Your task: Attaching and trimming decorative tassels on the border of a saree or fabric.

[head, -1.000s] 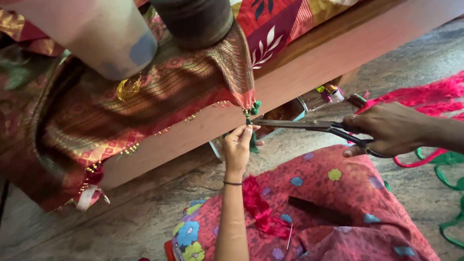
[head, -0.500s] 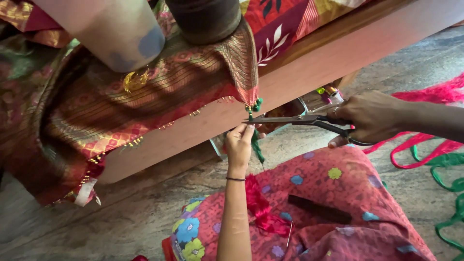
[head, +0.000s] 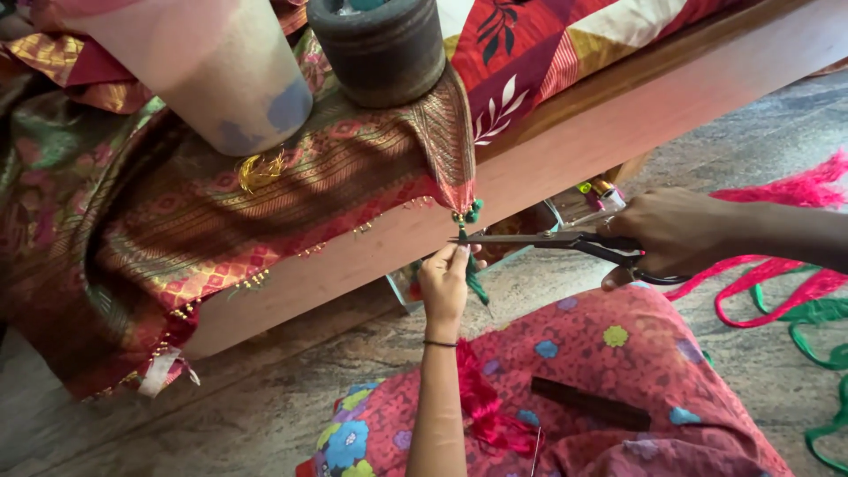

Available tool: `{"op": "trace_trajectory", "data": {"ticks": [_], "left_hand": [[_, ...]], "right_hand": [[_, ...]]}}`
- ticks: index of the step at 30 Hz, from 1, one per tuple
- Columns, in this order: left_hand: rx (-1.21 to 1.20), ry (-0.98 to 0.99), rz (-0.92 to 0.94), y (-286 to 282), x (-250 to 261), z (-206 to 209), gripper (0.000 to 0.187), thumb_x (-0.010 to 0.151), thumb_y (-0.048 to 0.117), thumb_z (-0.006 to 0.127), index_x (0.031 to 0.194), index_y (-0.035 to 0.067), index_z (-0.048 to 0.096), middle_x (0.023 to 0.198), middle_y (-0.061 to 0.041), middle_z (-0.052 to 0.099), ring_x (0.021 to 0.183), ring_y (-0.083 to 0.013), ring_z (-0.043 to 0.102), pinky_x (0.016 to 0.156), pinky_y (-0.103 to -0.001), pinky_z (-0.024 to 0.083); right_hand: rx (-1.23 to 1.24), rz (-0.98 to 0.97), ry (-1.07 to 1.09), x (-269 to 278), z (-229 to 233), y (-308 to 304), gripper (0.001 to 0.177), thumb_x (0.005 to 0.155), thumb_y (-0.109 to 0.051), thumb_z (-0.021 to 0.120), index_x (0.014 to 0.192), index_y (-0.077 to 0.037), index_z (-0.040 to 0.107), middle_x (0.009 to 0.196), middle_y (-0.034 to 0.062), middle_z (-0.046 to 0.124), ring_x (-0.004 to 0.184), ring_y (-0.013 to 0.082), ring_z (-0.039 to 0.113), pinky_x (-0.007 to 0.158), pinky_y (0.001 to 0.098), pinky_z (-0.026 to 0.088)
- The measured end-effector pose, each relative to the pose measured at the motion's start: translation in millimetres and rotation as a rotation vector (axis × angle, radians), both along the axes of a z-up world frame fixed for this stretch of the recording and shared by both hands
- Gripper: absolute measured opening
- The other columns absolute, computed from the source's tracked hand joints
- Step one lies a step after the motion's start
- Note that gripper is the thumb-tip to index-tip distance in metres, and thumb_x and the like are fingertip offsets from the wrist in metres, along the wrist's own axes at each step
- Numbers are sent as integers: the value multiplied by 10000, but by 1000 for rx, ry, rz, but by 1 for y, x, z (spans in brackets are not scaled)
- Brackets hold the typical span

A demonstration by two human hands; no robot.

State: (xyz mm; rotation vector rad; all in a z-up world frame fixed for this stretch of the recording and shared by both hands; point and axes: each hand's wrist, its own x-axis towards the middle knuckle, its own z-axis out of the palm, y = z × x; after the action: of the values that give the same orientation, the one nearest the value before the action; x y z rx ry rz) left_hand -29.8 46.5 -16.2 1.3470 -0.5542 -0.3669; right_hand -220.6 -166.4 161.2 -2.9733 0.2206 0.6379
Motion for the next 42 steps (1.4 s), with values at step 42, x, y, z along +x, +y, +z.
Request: {"op": "trace_trajectory", "data": {"ticks": [42], "left_hand": [[-432,851,142,21,17,-120,180,1034,108,527,1083,-37,621,1012,-178,721,915,-265,738,869,-413,636]], "right_hand": [[828,-196,-162,-14,-306,49,357,1011,-364,517,1031,-47,680,896,192,684,852,366,695,776,469,525]]}}
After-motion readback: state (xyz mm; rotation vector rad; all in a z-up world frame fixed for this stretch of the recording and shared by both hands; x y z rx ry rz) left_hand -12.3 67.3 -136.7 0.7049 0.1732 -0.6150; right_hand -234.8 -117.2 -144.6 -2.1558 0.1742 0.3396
